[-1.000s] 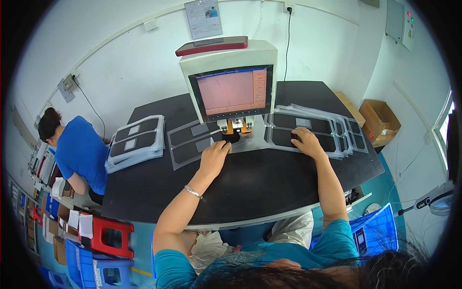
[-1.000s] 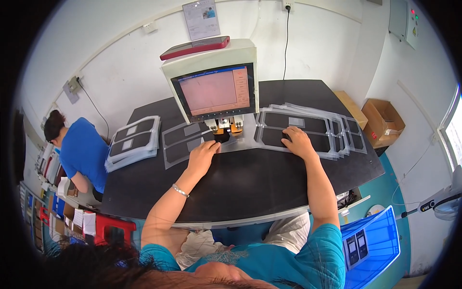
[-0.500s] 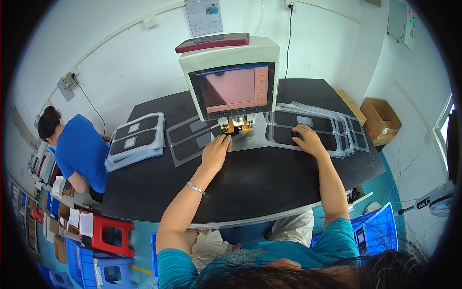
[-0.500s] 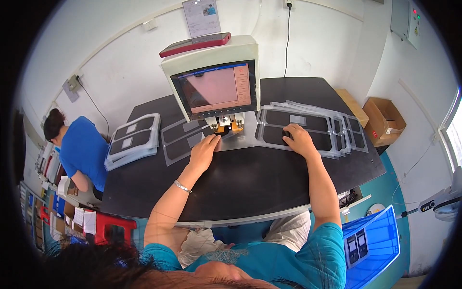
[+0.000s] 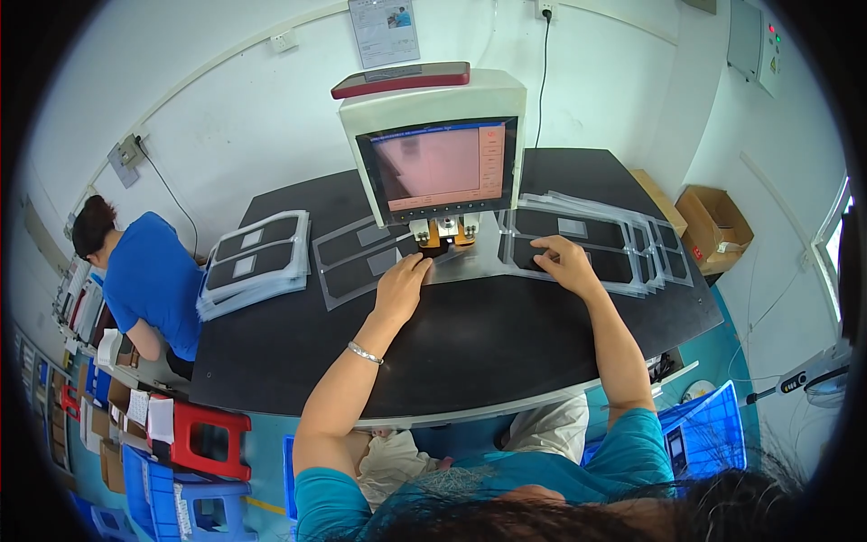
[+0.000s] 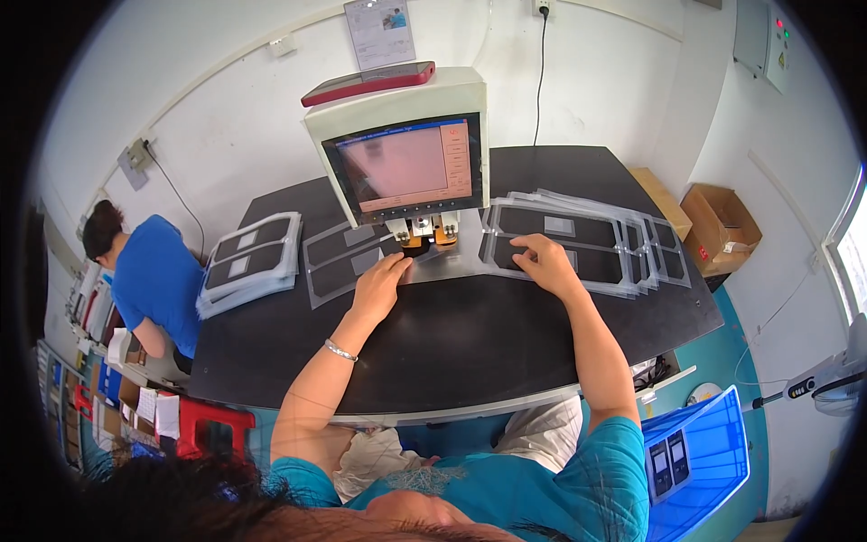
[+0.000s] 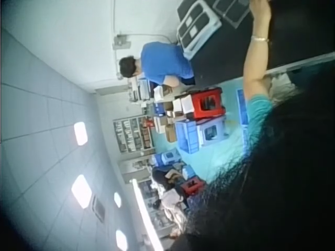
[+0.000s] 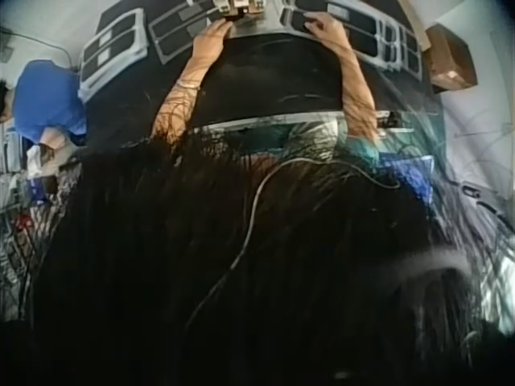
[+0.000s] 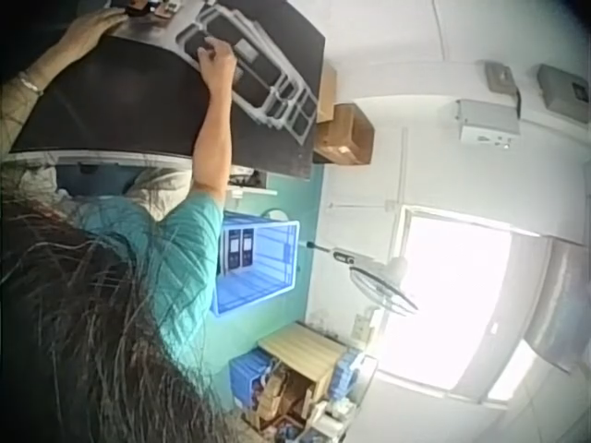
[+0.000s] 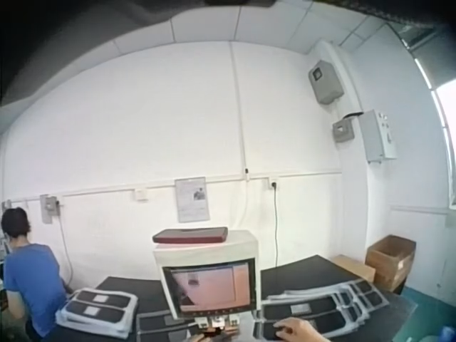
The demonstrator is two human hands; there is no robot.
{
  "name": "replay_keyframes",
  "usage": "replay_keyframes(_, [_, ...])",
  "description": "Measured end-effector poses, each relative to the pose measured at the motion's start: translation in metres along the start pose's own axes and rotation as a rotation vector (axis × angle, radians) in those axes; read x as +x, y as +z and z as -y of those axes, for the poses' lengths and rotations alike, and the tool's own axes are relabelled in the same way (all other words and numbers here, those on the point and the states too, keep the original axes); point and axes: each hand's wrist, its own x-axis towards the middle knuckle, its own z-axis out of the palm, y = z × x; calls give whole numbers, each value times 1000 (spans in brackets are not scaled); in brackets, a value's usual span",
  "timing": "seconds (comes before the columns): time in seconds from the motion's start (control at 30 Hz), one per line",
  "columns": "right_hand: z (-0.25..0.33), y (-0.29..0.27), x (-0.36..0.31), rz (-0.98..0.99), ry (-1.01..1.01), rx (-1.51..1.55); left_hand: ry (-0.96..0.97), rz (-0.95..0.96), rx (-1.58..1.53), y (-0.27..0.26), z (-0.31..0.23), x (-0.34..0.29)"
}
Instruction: Inspecting small electronic components by placing them under a vision system and checking the monitor.
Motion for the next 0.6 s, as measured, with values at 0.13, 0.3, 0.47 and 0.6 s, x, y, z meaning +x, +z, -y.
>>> replay_keyframes(0.13, [5, -2, -1, 7, 44, 0, -9, -2, -8, 0, 0, -2])
replay_keyframes(0.3, [-1, 0, 1, 51, 71, 73, -16, -14, -15, 2, 1, -2])
replay_keyframes(0.47, [1, 5, 2, 157, 161, 264, -10, -16, -16, 3, 3, -2])
replay_keyframes(0.6, [26, 9, 1, 264, 339, 377, 32, -30, 6, -6, 2, -6])
